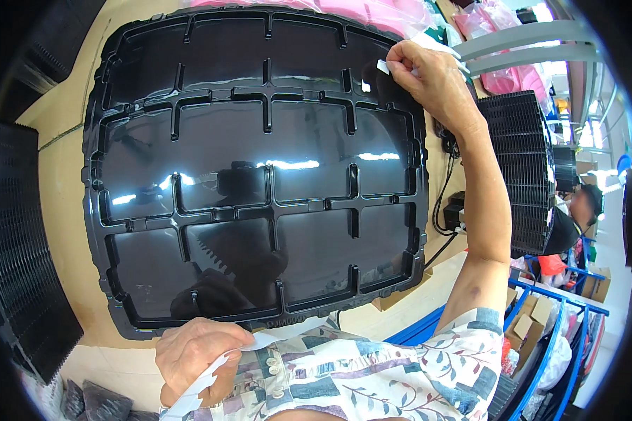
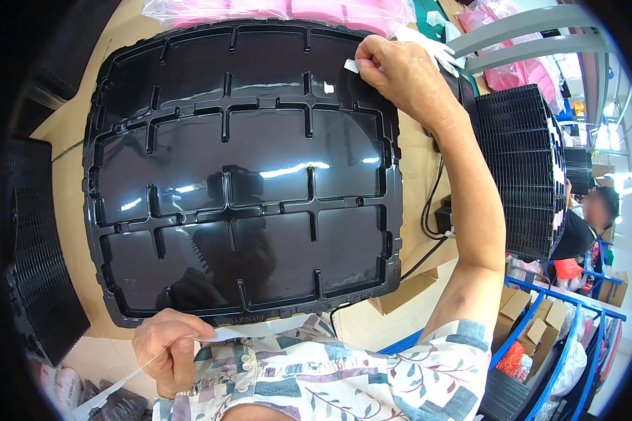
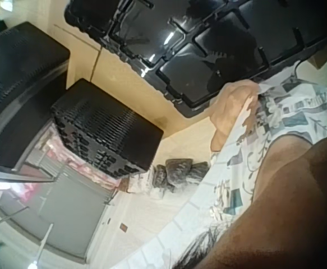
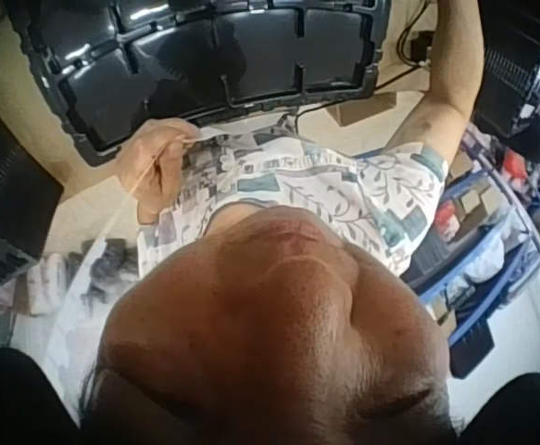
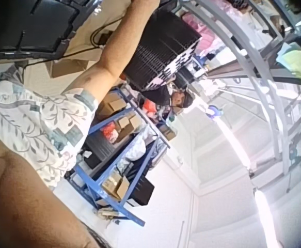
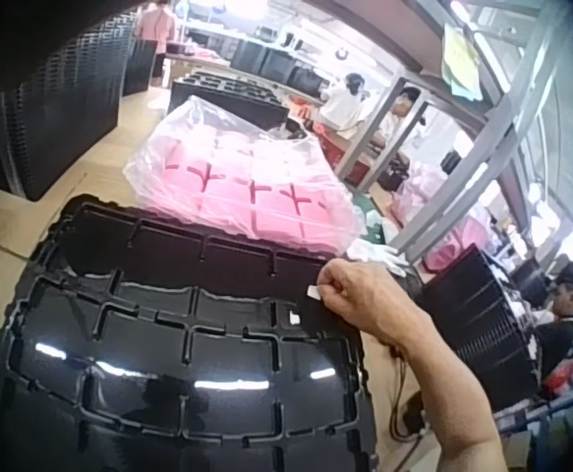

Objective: The person applies small white adhesive pads to the corners of a black plastic tray, then places a pink foam insert into the tray and presses it down. The person repeats this process with a second tray, applying adhesive pads and inserting another pink foam insert.

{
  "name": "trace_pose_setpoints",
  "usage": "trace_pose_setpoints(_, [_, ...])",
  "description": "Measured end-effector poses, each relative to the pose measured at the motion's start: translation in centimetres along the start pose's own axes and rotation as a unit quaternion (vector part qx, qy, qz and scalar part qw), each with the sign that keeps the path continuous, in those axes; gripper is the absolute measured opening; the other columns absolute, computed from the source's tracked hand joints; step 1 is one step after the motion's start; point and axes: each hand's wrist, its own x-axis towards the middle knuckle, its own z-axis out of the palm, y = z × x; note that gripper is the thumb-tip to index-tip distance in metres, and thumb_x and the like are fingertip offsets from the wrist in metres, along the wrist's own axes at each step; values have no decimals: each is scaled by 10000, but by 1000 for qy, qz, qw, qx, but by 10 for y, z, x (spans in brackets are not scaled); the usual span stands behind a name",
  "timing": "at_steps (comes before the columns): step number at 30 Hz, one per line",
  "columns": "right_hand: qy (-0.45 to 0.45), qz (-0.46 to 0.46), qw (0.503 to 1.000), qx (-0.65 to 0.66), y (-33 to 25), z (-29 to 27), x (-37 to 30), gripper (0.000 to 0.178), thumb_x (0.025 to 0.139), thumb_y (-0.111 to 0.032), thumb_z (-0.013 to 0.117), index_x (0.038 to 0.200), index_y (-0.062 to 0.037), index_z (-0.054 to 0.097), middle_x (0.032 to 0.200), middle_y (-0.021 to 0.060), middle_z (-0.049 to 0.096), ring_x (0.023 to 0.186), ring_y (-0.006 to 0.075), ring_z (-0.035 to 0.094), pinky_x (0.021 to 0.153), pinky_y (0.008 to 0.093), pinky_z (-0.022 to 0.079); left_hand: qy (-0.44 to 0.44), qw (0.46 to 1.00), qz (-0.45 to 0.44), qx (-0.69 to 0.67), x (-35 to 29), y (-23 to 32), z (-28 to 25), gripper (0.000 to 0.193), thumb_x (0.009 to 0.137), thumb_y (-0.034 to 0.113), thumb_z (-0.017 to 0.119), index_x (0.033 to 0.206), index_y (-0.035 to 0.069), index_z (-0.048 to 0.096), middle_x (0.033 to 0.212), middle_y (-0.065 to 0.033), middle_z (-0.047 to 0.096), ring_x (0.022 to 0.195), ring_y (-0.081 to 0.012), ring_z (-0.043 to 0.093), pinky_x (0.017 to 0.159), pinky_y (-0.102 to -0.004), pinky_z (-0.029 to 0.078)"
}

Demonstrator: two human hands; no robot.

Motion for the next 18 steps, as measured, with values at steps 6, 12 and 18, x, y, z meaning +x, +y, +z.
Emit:
trace_pose_setpoints(6, [4, -85, 993, -85, -3, 0, 6, 118, 907, -149, 610, 894, -32, 621, 673, 163, 601, 638, 299, 616, 624, 398, 488, 0, 1000, 9, 3, 0, -2, 1, 154, 982, 164, 538, 881, 49, 553, 706, -107, 685, 594, -174, 653, 553, -271, 512])
trace_pose_setpoints(12, [-27, 25, 971, 237, 3, -6, 3, 132, 937, -132, 569, 906, -9, 604, 658, -6, 530, 575, 98, 486, 538, 272, 404, 2, 1000, 12, 5, 0, -3, 2, 155, 985, 161, 531, 880, 48, 550, 704, -109, 683, 590, -177, 654, 546, -267, 509])
trace_pose_setpoints(18, [-56, 126, 862, 487, 13, -13, -7, 134, 987, -161, 510, 927, -47, 549, 728, -33, 510, 567, 13, 395, 481, 180, 336, 3, 1000, 16, 1, -1, -1, 1, 152, 981, 146, 531, 877, 37, 548, 708, -113, 681, 574, -168, 639, 535, -272, 500])
